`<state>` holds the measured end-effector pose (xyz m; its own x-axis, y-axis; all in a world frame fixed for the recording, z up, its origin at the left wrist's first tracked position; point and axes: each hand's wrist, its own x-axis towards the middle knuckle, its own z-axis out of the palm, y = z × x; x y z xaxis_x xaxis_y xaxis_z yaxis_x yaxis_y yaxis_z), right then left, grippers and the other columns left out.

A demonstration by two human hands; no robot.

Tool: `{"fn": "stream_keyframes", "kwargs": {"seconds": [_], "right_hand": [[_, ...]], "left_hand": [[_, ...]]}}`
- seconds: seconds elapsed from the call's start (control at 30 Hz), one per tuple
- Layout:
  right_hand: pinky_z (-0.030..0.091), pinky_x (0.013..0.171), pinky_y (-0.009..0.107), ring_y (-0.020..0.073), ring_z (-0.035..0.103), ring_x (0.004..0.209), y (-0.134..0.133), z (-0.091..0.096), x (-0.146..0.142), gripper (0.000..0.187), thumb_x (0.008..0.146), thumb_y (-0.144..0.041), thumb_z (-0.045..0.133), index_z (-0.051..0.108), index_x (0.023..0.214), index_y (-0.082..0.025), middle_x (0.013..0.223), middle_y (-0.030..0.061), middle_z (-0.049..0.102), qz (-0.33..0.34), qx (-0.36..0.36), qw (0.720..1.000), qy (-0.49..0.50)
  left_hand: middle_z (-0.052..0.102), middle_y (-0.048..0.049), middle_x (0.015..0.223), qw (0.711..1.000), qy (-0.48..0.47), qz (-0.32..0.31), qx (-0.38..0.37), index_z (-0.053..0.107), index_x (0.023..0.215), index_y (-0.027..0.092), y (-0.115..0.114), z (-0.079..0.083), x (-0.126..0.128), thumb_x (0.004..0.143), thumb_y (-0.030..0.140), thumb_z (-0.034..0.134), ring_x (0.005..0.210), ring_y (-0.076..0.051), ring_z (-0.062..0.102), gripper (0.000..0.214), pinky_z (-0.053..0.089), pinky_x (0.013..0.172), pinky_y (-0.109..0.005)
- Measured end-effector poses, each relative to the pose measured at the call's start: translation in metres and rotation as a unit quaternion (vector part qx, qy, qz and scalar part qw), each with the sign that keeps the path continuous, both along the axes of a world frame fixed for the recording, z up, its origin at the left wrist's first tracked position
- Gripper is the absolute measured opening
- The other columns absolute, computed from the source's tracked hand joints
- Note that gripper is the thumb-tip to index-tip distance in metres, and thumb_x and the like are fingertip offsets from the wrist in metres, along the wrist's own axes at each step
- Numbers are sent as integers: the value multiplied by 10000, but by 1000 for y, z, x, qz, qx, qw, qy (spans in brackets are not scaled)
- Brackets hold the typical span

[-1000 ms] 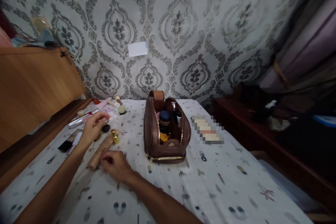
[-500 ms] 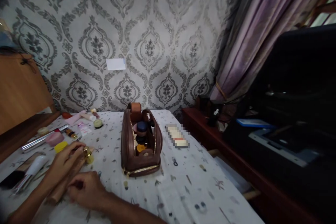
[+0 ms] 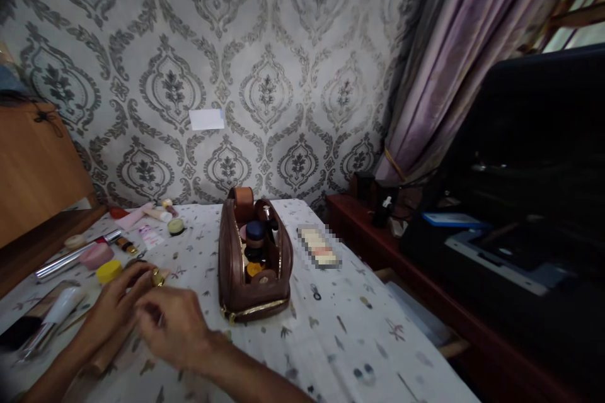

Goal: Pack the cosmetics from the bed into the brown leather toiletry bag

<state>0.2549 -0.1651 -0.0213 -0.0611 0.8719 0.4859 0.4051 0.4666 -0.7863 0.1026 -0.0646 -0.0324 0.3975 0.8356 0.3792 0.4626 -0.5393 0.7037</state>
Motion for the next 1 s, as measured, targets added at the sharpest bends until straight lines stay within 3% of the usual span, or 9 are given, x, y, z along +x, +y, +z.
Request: {"fn": "stream_keyframes", "kwargs": {"seconds": [0.1, 0.17, 0.27, 0.37, 0.53, 0.8, 1.0], "right_hand": [[497, 684, 230, 136, 637, 711, -20, 45, 45, 223, 902, -216, 500, 709, 973, -180, 859, 39, 717, -86, 89, 992, -17], [508, 702, 264, 164, 650, 767, -34, 64, 81, 218, 914, -198, 489, 691, 991, -178, 895, 59, 721, -174, 156, 971, -44], [493, 761, 337, 215, 620, 835, -50, 73, 133, 171, 922, -197, 504, 669, 960, -179, 891, 77, 706, -333, 194, 909, -157], [462, 803, 402, 262, 584, 921, -58, 64, 169, 164, 899, -165, 499, 648, 962, -195, 951, 86, 715, -391, 183, 861, -268], [440, 862, 443, 300, 548, 1096, -55, 47, 190, 212, 904, -114, 454, 609, 1017, -203, 1088, 82, 716, -387, 171, 838, -344], [429, 920, 458, 296, 527, 1160, -44, 47, 190, 378, 896, -54, 401, 599, 1187, -193, 1095, 89, 720, -356, 123, 842, -387], [432, 946, 481, 307, 521, 1182, -33, 40, 193, 348, 912, -75, 410, 607, 1178, -181, 1132, 100, 714, -350, 111, 847, -385]], "left_hand": [[730, -60, 1017, 1000, 17, 6, 10, 651, 1025, 220, 3, -3, -2, 915, 561, 444, 962, -263, 673, 414, 544, 824, -362], [731, -67, 1034, 999, 28, 5, 17, 656, 1028, 221, 6, -5, -4, 916, 569, 430, 964, -263, 673, 430, 545, 824, -366], [734, -65, 1008, 999, 23, 4, 25, 660, 1017, 221, 9, -7, -5, 909, 582, 424, 940, -259, 677, 444, 548, 819, -365], [735, -59, 962, 999, 13, 4, 29, 663, 998, 221, 9, -7, -4, 902, 587, 429, 896, -253, 680, 446, 553, 810, -364], [736, -56, 965, 1000, 8, 3, 18, 660, 1004, 224, 7, -6, -2, 904, 578, 428, 893, -249, 682, 435, 556, 805, -358], [738, -71, 964, 1000, 13, 8, 20, 659, 998, 215, 8, -8, -2, 900, 583, 421, 889, -257, 678, 449, 548, 797, -365], [731, -45, 912, 1000, 13, -15, 13, 653, 970, 221, 4, 1, 0, 913, 543, 427, 843, -233, 674, 397, 541, 739, -322]]}}
